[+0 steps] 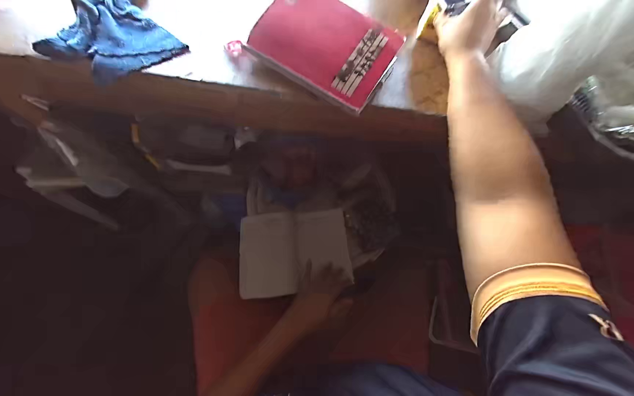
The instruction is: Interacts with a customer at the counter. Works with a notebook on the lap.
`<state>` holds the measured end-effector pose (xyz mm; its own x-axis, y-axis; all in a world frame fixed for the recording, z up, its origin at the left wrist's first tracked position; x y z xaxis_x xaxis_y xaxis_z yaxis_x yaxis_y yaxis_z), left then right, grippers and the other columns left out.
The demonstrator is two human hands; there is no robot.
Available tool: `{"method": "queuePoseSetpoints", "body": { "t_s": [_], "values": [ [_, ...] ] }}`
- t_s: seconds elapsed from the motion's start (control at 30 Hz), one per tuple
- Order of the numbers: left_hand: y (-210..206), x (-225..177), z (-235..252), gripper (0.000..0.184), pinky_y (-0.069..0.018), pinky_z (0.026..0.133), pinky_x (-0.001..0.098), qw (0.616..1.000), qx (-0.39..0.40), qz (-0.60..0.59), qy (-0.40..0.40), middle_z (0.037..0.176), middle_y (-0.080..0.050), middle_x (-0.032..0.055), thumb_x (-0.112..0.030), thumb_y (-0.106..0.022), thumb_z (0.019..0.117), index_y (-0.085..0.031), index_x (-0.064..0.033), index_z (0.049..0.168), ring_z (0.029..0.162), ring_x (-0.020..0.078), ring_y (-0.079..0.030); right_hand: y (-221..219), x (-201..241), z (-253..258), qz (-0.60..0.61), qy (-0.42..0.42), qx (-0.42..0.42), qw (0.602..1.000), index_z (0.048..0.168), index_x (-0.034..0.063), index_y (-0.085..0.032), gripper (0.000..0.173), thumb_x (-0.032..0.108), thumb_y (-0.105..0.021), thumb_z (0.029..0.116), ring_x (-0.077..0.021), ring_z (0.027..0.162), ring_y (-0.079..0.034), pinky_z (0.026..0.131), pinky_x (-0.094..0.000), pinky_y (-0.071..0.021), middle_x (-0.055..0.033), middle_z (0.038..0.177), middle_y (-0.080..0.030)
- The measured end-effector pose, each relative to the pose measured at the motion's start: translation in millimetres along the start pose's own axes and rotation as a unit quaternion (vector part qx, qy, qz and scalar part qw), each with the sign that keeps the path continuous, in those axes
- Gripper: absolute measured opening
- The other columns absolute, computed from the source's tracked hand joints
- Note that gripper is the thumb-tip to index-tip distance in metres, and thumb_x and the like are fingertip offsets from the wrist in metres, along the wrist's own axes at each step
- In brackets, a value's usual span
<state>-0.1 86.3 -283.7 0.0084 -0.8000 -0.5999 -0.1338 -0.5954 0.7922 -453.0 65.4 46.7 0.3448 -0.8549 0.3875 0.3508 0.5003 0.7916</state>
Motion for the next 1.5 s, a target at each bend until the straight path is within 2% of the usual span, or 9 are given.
{"method": "queuePoseSetpoints", "body": {
  "t_s": [0.1,0.27,0.43,0.6,0.73,0.87,1.07,1.23,1.5],
  "values": [
    [-10.5,-6.4,-1.4,0.047,-0.0124,0.121,0.0706,0.999,-0.017,-0.029,-0.041,0.158,-0.048,0.0069,-0.044,-0.049,0.1065,-0.059,-0.0185,0.144,0.152,0.0322,-0.035,5.9,-1.8,-3.8,0.038,-0.035,-0.007,0.999,0.157,-0.0052,-0.028,0.103,0.042,-0.078,0.0803,-0.0390,0.142,-0.045,0.119,-0.0514,-0.0342,-0.0255,0.150,-0.050],
    [13.9,-2.8,-14.7,0.035,-0.0327,0.121,0.0534,0.984,-0.091,-0.131,-0.079,0.158,-0.045,0.0148,-0.031,-0.055,0.1054,-0.067,-0.0168,0.135,0.151,0.0379,-0.033,16.1,3.5,-4.9,0.051,-0.022,-0.026,0.998,0.143,0.0001,-0.050,0.070,0.029,-0.074,0.0845,-0.0337,0.136,-0.054,0.116,-0.0488,-0.0386,-0.0192,0.140,-0.061],
    [40.0,5.5,-26.1,0.035,-0.0307,0.122,0.0548,0.968,-0.167,-0.172,-0.074,0.159,-0.043,0.0168,-0.026,-0.053,0.1056,-0.068,-0.0144,0.135,0.152,0.0409,-0.031,17.5,11.4,-11.8,0.022,0.034,-0.025,0.999,0.141,0.0044,-0.055,0.052,0.025,-0.066,0.0943,-0.0416,0.130,-0.058,0.106,-0.0590,-0.0448,-0.0209,0.132,-0.066],
    [45.0,10.9,-30.6,0.037,-0.0373,0.120,0.0478,0.938,-0.243,-0.218,-0.116,0.156,-0.048,0.0137,-0.030,-0.055,0.1055,-0.064,-0.0189,0.140,0.148,0.0266,-0.041,16.3,19.3,-17.5,0.017,0.049,-0.005,0.999,0.139,0.0059,-0.058,0.053,0.033,-0.069,0.0944,-0.0445,0.137,-0.049,0.112,-0.0668,-0.0329,-0.0206,0.130,-0.067],
    [20.5,-1.5,-15.6,0.059,-0.0289,0.112,0.0738,0.968,-0.216,-0.064,-0.107,0.158,-0.043,0.0207,-0.030,-0.060,0.1007,-0.045,-0.0099,0.154,0.146,0.0442,-0.041,13.8,12.1,-12.3,0.018,0.054,-0.046,0.997,0.137,0.0060,-0.057,0.053,0.037,-0.068,0.0952,-0.0415,0.135,-0.051,0.114,-0.0640,-0.0323,-0.0186,0.126,-0.069],
    [-27.6,1.9,1.4,0.067,-0.0261,0.114,0.0741,0.984,-0.158,0.084,-0.028,0.161,-0.041,0.0149,-0.030,-0.071,0.0934,-0.048,-0.0168,0.155,0.148,0.0493,-0.034,13.9,9.2,-10.7,0.016,0.045,-0.065,0.997,0.134,0.0071,-0.059,0.049,0.034,-0.069,0.0944,-0.0387,0.133,-0.054,0.112,-0.0611,-0.0344,-0.0171,0.124,-0.069],
    [-22.0,2.1,2.3,0.070,-0.0257,0.116,0.0701,0.988,-0.097,0.116,-0.004,0.165,-0.037,0.0063,0.011,-0.053,0.0936,-0.042,-0.0165,0.158,0.152,0.0424,-0.031,13.6,8.0,-10.6,0.019,0.039,-0.064,0.997,0.136,0.0068,-0.059,0.050,0.032,-0.069,0.0937,-0.0364,0.132,-0.054,0.113,-0.0580,-0.0352,-0.0160,0.127,-0.067],
    [-37.2,13.8,3.0,0.076,-0.0324,0.113,0.0662,0.968,-0.193,0.160,-0.023,0.160,-0.046,0.0025,0.009,-0.067,0.0846,-0.049,-0.0173,0.153,0.148,0.0374,-0.040,13.6,5.6,-9.2,0.024,0.022,-0.058,0.998,0.135,0.0070,-0.058,0.047,0.026,-0.068,0.0932,-0.0355,0.130,-0.056,0.111,-0.0562,-0.0382,-0.0150,0.124,-0.069],
    [-39.4,13.0,3.9,0.063,-0.0352,0.112,0.0641,0.954,-0.227,0.193,-0.025,0.156,-0.052,0.0022,-0.009,-0.068,0.0904,-0.053,-0.0182,0.151,0.145,0.0358,-0.044,14.3,6.7,-9.4,0.019,0.023,-0.057,0.998,0.134,0.0078,-0.059,0.046,0.029,-0.069,0.0935,-0.0347,0.128,-0.058,0.108,-0.0540,-0.0413,-0.0141,0.121,-0.070]
  ]
}}
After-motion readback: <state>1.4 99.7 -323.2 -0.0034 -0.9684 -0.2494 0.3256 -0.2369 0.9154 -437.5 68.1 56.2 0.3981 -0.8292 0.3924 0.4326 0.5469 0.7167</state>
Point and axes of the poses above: each hand's wrist, its own z-axis towards the middle knuckle, its own y-axis out of the back of the hand, x = y × z, the point moved 7 cm from there along z, towards the middle knuckle
